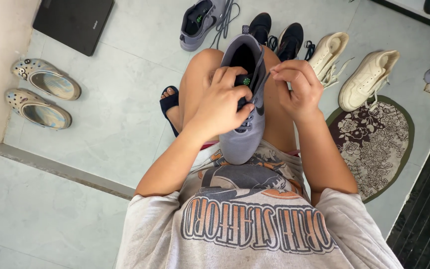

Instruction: The person sits on the floor and laces a gray sneaker by threading the laces through the eyelets and tying a knot. The person then removes the laces from the shoe and places it on the floor.

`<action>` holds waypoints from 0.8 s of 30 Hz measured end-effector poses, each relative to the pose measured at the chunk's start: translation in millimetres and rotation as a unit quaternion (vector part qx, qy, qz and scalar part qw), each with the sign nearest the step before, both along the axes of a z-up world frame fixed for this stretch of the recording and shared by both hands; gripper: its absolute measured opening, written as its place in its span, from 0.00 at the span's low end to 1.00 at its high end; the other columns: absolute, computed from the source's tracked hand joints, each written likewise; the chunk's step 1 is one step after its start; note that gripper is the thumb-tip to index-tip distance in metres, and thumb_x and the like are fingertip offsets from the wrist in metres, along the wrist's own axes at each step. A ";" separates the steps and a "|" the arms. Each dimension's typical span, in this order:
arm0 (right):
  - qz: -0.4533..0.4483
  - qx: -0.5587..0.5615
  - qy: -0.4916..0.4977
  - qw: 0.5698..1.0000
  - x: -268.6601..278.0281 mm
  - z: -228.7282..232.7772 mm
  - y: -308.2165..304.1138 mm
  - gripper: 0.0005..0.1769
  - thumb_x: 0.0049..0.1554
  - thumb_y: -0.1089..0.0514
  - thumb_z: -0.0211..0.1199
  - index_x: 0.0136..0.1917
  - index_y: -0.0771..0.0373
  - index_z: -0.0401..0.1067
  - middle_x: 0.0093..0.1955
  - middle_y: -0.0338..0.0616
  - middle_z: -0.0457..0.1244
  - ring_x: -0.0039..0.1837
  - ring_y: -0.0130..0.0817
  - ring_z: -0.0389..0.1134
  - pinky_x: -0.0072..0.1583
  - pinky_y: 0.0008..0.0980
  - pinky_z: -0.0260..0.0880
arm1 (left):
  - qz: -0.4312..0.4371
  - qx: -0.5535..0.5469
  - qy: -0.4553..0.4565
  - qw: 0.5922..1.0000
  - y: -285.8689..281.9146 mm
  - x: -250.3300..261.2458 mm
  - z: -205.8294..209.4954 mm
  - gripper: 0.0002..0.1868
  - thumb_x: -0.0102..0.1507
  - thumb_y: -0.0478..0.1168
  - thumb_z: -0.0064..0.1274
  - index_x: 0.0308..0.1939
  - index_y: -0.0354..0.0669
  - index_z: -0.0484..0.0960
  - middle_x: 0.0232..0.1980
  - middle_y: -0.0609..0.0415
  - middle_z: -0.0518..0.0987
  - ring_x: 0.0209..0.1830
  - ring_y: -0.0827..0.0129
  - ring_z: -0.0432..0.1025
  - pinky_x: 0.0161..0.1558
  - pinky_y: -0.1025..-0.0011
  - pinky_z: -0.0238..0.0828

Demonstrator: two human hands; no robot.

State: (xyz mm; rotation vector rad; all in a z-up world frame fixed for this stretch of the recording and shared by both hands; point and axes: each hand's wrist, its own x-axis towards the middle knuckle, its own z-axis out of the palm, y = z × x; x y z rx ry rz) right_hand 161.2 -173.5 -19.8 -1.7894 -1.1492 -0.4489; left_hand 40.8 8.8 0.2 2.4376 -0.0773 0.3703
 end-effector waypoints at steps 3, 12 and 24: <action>-0.022 -0.039 -0.013 0.999 3.7 9.7 10.2 0.11 0.60 0.77 0.69 0.49 0.66 0.71 0.55 0.46 0.67 0.53 0.40 0.73 0.51 0.34 0.75 | -0.017 -0.059 -0.016 0.998 6.5 -0.6 -7.0 0.07 0.56 0.42 0.67 0.33 0.49 0.83 0.62 0.52 0.75 0.66 0.53 0.63 0.66 0.49 0.52; -0.063 -0.229 -0.075 0.969 -40.0 44.1 16.0 0.09 0.53 0.58 0.76 0.43 0.59 0.77 0.51 0.42 0.61 0.49 0.39 0.68 0.45 0.36 0.68 | 0.037 -0.083 -0.025 0.996 4.4 5.5 -16.9 0.09 0.57 0.35 0.60 0.41 0.42 0.80 0.55 0.55 0.79 0.60 0.55 0.69 0.62 0.57 0.59; -0.104 -0.384 -0.050 0.916 -60.3 40.5 19.5 0.15 0.48 0.46 0.75 0.39 0.58 0.78 0.51 0.48 0.58 0.54 0.49 0.62 0.52 0.47 0.59 | 0.038 -0.087 0.004 0.995 8.3 2.4 -16.8 0.06 0.63 0.35 0.58 0.41 0.41 0.76 0.52 0.54 0.76 0.56 0.55 0.68 0.56 0.57 0.59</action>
